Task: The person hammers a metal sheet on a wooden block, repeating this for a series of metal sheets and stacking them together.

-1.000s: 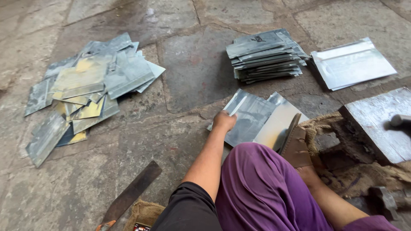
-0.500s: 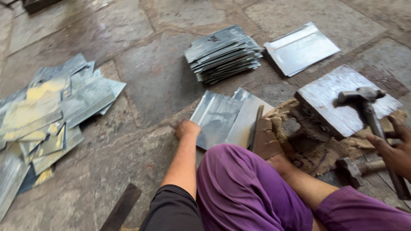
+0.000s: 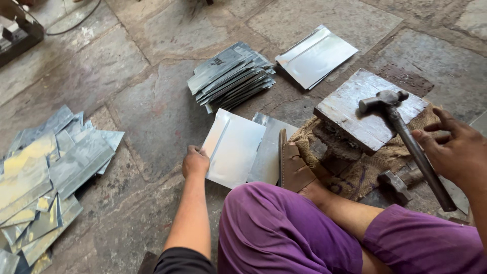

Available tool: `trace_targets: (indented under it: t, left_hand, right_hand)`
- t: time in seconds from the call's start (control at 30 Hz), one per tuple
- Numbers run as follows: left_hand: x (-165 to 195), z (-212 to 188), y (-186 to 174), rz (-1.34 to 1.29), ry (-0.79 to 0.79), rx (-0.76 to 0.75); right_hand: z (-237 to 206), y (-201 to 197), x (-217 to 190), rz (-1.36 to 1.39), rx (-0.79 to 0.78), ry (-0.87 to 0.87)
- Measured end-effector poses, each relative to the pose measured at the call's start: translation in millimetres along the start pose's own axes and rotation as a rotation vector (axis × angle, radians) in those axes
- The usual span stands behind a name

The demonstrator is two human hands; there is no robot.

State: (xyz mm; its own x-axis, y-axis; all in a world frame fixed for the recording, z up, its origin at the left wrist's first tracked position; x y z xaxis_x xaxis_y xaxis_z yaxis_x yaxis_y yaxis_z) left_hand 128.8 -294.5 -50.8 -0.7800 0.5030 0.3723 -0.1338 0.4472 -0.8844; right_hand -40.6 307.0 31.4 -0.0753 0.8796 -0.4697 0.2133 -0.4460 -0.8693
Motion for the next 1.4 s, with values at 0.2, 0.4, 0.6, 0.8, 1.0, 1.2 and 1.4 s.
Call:
trace_targets:
  t: [0.2, 0.4, 0.6, 0.8, 1.0, 1.2, 1.4]
  left_hand:
    - [69.5, -25.7, -49.7, 0.32, 0.416, 0.496]
    - [143.9, -81.4, -118.0, 0.445, 0.88, 0.672]
    - [209.4, -172.9, -166.6, 0.214, 1.286, 0.61]
    - [279.5, -234.7, -148.2, 0.048, 1.521, 0.291]
    - [318.8, -254.0, -115.1, -0.045, 1.346, 0.654]
    - [313.6, -247.2, -29.0, -0.912, 0.72, -0.19]
    - [331.0, -276.9, 79.8, -1.253, 0.339, -1.136]
  right_hand:
    - [-17.2, -22.8, -21.1, 0.037, 0.126, -0.133]
    - [-52.1, -41.2, -58.4, 0.145, 0.272, -0.331]
    - [-72.2, -33.2, -92.7, 0.409, -0.014, -0.449]
    - [-94.6, -26.6, -99.1, 0.701, -0.093, -0.709]
    - [-98.6, -43.6, -85.8, 1.19, 0.024, -0.52]
    - [-93.3, -76.5, -64.8, 1.743, 0.245, -0.185]
    - [-92.5, -62.6, -51.7, 1.19, 0.445, -0.237]
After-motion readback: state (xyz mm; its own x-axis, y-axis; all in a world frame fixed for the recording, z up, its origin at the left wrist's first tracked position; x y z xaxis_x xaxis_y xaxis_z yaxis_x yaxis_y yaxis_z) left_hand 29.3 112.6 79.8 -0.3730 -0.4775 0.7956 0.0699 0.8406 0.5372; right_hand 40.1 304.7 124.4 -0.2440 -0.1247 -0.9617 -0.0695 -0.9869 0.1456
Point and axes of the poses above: each hand's wrist, its own z-axis towards the middle knuckle, its own y-axis out of the palm, x = y × z, the point moved 4 cm from there along z, towards the middle knuckle, and after that the axes turned 13 degrees about -x, right-handed, at the moved point
